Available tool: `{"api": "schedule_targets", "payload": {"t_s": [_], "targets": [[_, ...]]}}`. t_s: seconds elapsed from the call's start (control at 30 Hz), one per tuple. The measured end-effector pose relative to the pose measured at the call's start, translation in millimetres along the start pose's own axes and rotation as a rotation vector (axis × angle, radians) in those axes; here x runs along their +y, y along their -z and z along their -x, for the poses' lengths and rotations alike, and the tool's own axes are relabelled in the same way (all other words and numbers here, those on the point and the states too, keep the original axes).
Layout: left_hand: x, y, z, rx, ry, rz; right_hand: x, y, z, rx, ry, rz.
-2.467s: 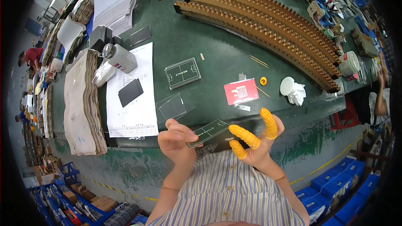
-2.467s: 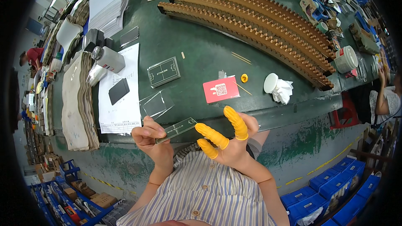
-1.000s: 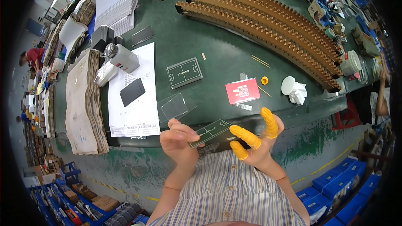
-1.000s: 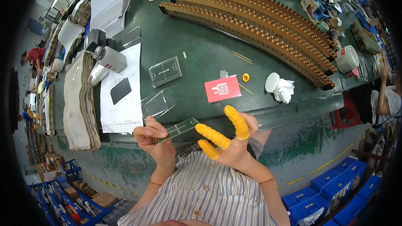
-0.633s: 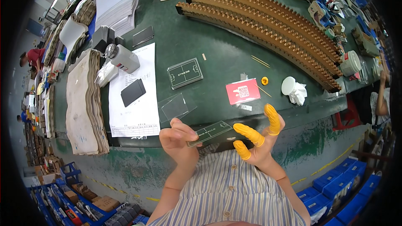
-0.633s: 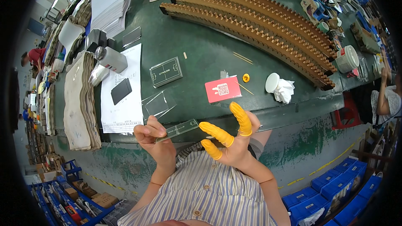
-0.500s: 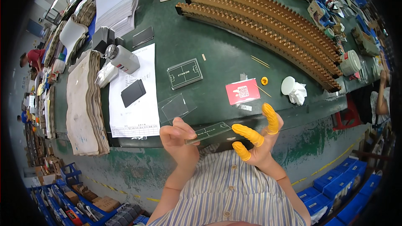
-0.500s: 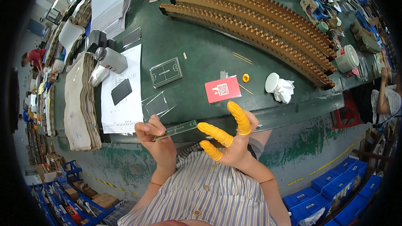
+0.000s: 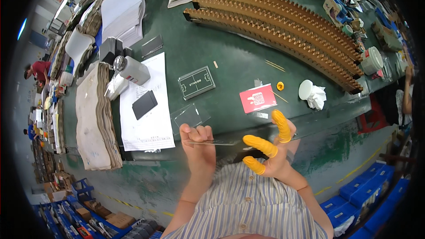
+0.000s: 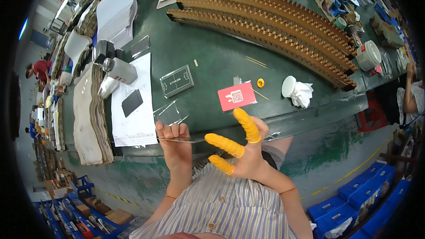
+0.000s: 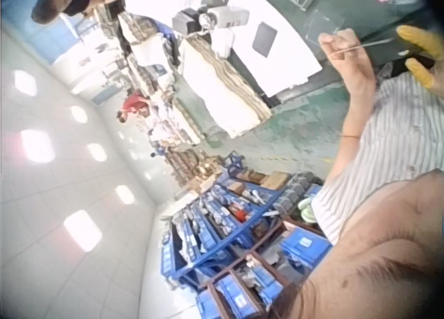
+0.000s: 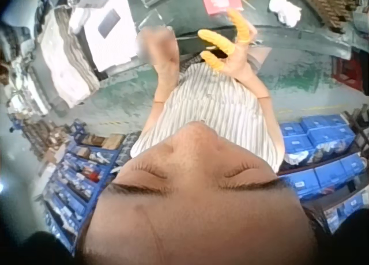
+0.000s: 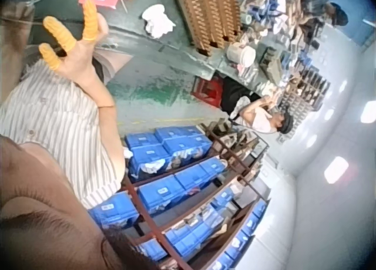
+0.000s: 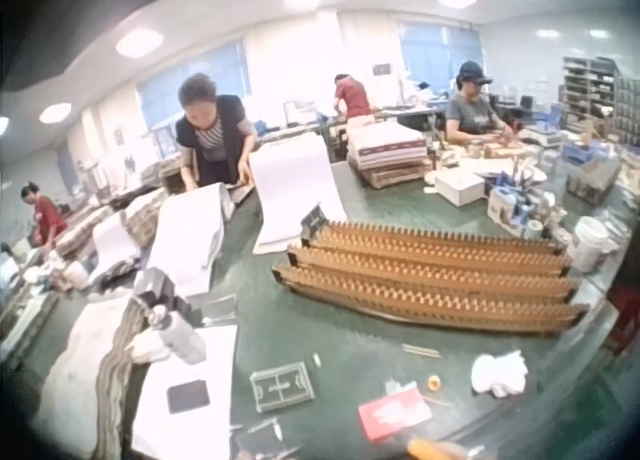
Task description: The person cleans small green circuit boards using a white tissue and a wooden stick. They wipe the surface of the boards and use the stick to clean specific areas, handling the items one at a time on a green workbench.
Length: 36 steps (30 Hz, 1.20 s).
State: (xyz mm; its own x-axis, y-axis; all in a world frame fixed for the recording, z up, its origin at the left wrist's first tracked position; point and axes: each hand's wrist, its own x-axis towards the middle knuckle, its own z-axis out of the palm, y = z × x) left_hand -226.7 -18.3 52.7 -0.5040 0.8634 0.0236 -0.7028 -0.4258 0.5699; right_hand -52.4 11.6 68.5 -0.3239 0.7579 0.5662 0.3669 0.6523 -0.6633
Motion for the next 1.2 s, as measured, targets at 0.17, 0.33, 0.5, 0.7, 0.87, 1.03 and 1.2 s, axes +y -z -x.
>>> {"api": "schedule_targets", "payload": {"t_s": [0.17,0.33,0.5,0.7,0.87,1.03,1.2], "targets": [[-1.0,3.4,-5.6,0.021,0.251,0.465,-4.6,2.6,-3.7,0.045,-0.079,-0.121],[-4.8,5.9,-9.0,0.072,0.398,0.646,-8.6,1.4,-6.6,-0.024,-0.001,-0.062],[-4.8,8.7,-7.1,0.065,0.414,0.682,-17.3,-1.9,-16.0,-0.100,0.068,-0.007],[-6.9,8.9,-4.5,0.067,0.420,0.677,-22.0,-13.2,-22.0,-0.038,0.051,-0.063],[-11.0,1.4,0.7,0.051,0.412,0.671,-27.6,-11.6,-28.5,-0.088,-0.113,-0.286],[-19.7,0.5,4.0,0.001,0.401,0.660,-25.3,-18.5,-22.8,-0.093,-0.143,-0.513],[-24.7,13.0,3.5,-0.081,0.260,0.180,-21.5,-10.0,-24.4,-0.091,-0.094,-0.374]]}}
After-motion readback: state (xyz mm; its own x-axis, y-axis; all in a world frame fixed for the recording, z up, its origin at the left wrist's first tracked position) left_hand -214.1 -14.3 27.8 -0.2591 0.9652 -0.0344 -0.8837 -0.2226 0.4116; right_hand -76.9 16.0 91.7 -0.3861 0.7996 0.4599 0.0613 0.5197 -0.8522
